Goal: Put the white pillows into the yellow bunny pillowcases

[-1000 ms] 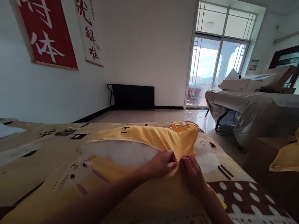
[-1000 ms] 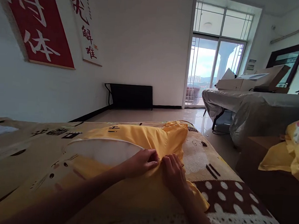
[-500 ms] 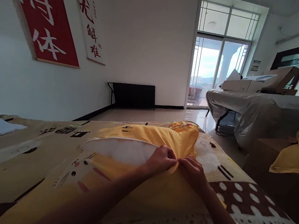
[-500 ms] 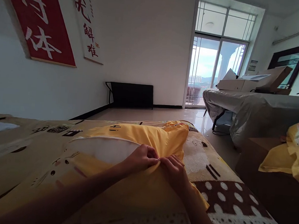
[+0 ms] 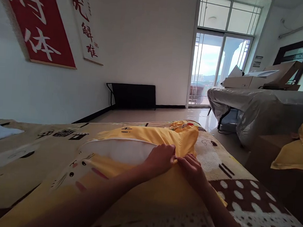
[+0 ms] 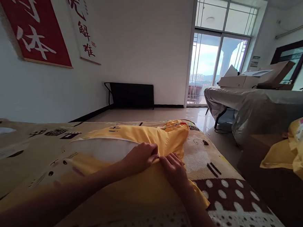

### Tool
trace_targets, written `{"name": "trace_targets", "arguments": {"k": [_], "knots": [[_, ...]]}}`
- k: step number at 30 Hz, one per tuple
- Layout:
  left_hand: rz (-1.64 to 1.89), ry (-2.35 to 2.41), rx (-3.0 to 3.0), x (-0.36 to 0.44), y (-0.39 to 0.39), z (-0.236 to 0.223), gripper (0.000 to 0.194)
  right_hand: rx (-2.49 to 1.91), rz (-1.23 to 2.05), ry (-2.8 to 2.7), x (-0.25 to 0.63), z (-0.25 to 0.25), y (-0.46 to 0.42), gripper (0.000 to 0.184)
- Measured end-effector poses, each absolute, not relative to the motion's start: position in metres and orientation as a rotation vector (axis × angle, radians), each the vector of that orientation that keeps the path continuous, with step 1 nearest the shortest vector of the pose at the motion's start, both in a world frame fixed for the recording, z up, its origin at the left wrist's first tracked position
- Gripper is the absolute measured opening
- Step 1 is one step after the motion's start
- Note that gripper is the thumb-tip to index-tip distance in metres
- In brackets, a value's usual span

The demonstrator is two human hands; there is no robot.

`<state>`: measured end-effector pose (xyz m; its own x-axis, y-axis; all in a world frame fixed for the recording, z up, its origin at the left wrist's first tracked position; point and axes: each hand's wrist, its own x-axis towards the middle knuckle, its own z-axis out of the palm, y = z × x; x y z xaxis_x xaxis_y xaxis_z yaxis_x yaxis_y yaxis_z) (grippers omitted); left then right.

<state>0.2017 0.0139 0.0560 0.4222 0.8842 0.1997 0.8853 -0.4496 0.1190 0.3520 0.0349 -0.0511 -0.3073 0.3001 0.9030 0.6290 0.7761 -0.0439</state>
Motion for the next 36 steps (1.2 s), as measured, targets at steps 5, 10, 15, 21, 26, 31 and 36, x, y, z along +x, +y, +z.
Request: {"name": "trace_targets", "arguments": {"k": [5, 10, 15, 21, 26, 31, 36], "knots": [[-0.196, -1.615, -2.562, 0.214, 0.014, 0.060, 0.025, -0.826, -0.563, -1.957, 0.353, -0.042, 0.027, 0.021], [-0.219, -1.799, -2.865, 0.203, 0.034, 0.064, 0.018, -0.803, -0.370, -1.958, 0.356, -0.038, 0.031, 0.020], [-0.294, -1.801, -2.946, 0.202, 0.039, 0.062, 0.017, -0.746, -0.297, -1.846, 0.353, -0.046, 0.037, 0.015], [-0.451, -2.126, -3.165, 0.201, 0.039, 0.057, 0.015, -0.655, -0.408, -1.778, 0.351, -0.056, 0.036, 0.015], [-0.685, -2.169, -3.229, 0.196, 0.038, 0.055, 0.017, -0.605, -0.462, -1.821, 0.352, -0.059, 0.038, 0.014], [-0.474, -1.402, -3.020, 0.194, 0.029, 0.053, 0.022, -0.599, -0.405, -1.805, 0.349, -0.066, 0.044, 0.016], [-0.512, -1.429, -2.922, 0.195, 0.023, 0.054, 0.019, -0.549, -0.351, -1.784, 0.349, -0.067, 0.041, 0.020]]}}
